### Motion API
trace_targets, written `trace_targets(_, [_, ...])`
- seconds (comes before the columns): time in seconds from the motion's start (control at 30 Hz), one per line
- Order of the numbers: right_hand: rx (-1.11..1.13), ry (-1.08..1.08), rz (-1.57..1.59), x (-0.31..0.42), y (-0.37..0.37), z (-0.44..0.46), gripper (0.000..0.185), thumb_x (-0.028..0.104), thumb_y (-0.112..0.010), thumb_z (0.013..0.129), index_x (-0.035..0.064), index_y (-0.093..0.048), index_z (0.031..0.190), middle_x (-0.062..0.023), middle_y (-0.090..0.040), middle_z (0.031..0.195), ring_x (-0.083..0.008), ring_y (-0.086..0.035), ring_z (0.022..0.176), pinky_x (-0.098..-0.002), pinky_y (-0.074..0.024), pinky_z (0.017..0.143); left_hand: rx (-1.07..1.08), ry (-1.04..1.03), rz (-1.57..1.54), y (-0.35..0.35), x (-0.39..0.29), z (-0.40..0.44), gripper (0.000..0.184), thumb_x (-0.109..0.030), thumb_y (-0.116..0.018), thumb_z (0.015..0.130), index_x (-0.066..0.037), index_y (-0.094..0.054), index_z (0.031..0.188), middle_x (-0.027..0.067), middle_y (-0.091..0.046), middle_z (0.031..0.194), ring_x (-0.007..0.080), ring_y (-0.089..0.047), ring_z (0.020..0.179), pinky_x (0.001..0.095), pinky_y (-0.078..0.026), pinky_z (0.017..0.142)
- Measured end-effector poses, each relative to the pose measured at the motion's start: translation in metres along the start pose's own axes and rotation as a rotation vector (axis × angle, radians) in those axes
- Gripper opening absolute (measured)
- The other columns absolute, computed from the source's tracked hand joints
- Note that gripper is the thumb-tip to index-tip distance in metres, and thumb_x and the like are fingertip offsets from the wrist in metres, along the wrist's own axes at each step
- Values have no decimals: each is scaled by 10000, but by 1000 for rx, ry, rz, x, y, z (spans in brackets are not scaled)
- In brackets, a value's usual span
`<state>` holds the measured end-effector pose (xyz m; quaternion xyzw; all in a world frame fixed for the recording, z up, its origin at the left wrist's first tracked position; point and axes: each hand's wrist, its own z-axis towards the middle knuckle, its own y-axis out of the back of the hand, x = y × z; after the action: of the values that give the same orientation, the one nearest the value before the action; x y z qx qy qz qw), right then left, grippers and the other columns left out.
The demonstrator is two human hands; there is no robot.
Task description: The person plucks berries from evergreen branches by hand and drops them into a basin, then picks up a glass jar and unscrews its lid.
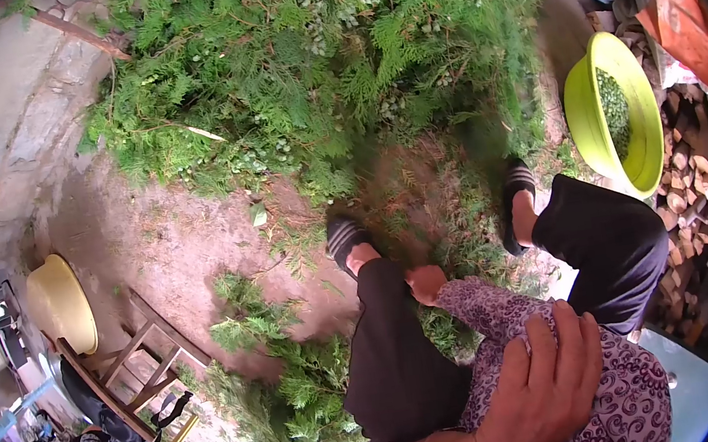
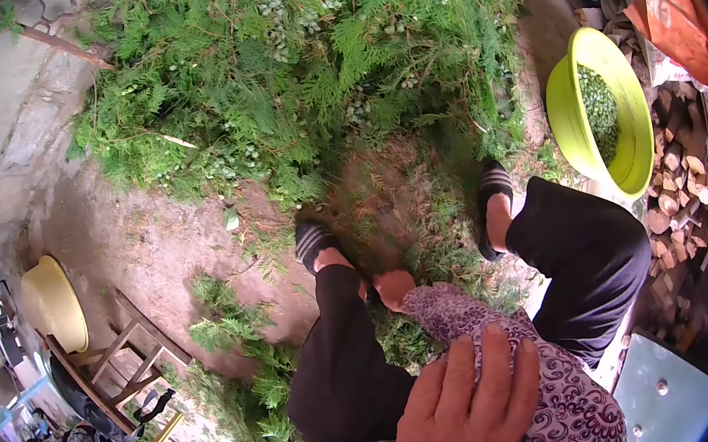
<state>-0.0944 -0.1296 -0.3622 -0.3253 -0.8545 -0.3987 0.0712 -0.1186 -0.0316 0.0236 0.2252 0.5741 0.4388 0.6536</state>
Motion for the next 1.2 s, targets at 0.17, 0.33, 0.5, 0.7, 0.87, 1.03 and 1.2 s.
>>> trace_targets(0.17, [-66, -3, 365, -29, 4, 2, 116, 130, -540, 739, 61, -560, 830, -124, -584, 679, -267, -577, 587, -362, -470, 523, -22, -16, 13, -5, -4, -1, 289, -154, -480, 743, 62, -566, 914, 231, -552, 910, 316, -539, 795, 367, -443, 658])
trace_targets(0.33, [96, -309, 1281, -32, 52, 12, 109, 139, -561, 771, 44, -526, 729, -67, -549, 634, -134, -537, 541, -264, -423, 453, 31, 45, -17, -12, -8, -8, 306, -168, -433, 793, 0, -567, 1011, 184, -552, 1010, 273, -531, 853, 315, -426, 671])
trace_targets(0.5, [-168, -76, 1223, 6, 108, 59, 90, 91, -551, 752, 6, -550, 779, -94, -536, 614, -182, -530, 521, -288, -408, 449, 41, 6, 18, -4, -3, 3, 290, -157, -452, 772, 26, -568, 965, 202, -556, 954, 286, -544, 816, 336, -437, 660])
trace_targets(0.7, [-595, 186, 440, 24, 98, 139, 165, 68, -578, 673, 40, -568, 835, -179, -519, 769, -351, -515, 748, -432, -419, 658, 47, 44, 69, 6, 3, 8, 276, -149, -467, 757, 49, -569, 920, 213, -550, 924, 292, -545, 807, 352, -445, 683])
trace_targets(0.87, [-591, 173, 373, 12, 97, 158, 143, 77, -584, 675, 43, -560, 811, -171, -512, 819, -356, -511, 780, -445, -418, 677, 29, 146, 50, 6, 5, 10, 256, -131, -484, 763, 32, -568, 942, 204, -545, 941, 295, -546, 811, 351, -446, 696])
trace_targets(1.03, [-485, 257, 281, 13, 107, 160, 121, 85, -582, 675, 48, -558, 788, -182, -517, 822, -361, -522, 776, -435, -426, 693, 17, 142, 90, 6, 8, 10, 244, -119, -491, 765, 28, -567, 944, 202, -546, 938, 296, -547, 816, 355, -446, 686])
trace_targets(1.2, [-334, 287, 416, -1, 108, 167, 94, 109, -550, 721, 63, -578, 798, -147, -577, 790, -308, -572, 692, -388, -458, 616, 102, 281, 84, -5, 2, 4, 259, -190, -533, 779, -119, -585, 1023, 95, -577, 1012, 196, -596, 818, 286, -453, 664])
